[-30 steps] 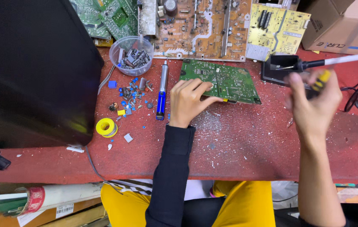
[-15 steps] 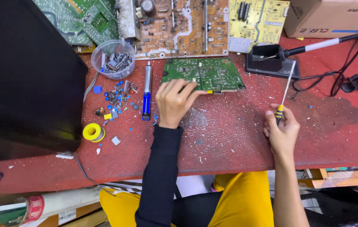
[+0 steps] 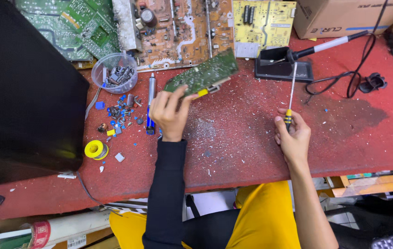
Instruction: The person uses a soldering iron and a desoldering pump to remove components from a green circuit board. They flip the board over to inspect the other side, then continue desoldering components from the original side.
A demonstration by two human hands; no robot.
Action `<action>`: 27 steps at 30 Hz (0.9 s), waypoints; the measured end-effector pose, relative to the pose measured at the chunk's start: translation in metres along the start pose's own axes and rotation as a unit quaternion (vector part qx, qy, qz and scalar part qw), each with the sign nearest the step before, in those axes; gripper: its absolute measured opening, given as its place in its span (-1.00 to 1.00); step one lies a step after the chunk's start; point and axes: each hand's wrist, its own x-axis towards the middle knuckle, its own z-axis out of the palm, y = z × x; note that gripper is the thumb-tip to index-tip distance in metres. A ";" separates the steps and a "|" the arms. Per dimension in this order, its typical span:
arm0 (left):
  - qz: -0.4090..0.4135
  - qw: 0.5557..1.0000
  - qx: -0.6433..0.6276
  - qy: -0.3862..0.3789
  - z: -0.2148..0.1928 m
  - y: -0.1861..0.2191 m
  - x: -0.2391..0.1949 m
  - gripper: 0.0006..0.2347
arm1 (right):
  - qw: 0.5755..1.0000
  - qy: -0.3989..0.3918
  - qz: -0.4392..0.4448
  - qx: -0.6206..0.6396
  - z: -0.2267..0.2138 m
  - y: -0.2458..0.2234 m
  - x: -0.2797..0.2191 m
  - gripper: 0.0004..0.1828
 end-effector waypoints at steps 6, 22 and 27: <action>-0.085 0.993 -0.028 0.075 -0.002 -0.010 -0.002 -0.89 | 1.000 0.005 0.012 -0.002 0.005 -0.018 -0.003 -0.79; -0.331 0.901 -0.078 0.271 -0.016 -0.052 -0.018 -0.93 | 1.000 -0.006 0.023 0.000 0.007 -0.042 -0.011 -0.80; -0.331 0.912 -0.116 0.213 -0.010 -0.053 -0.023 -0.90 | 1.000 -0.003 0.026 0.008 0.002 -0.024 -0.008 -0.80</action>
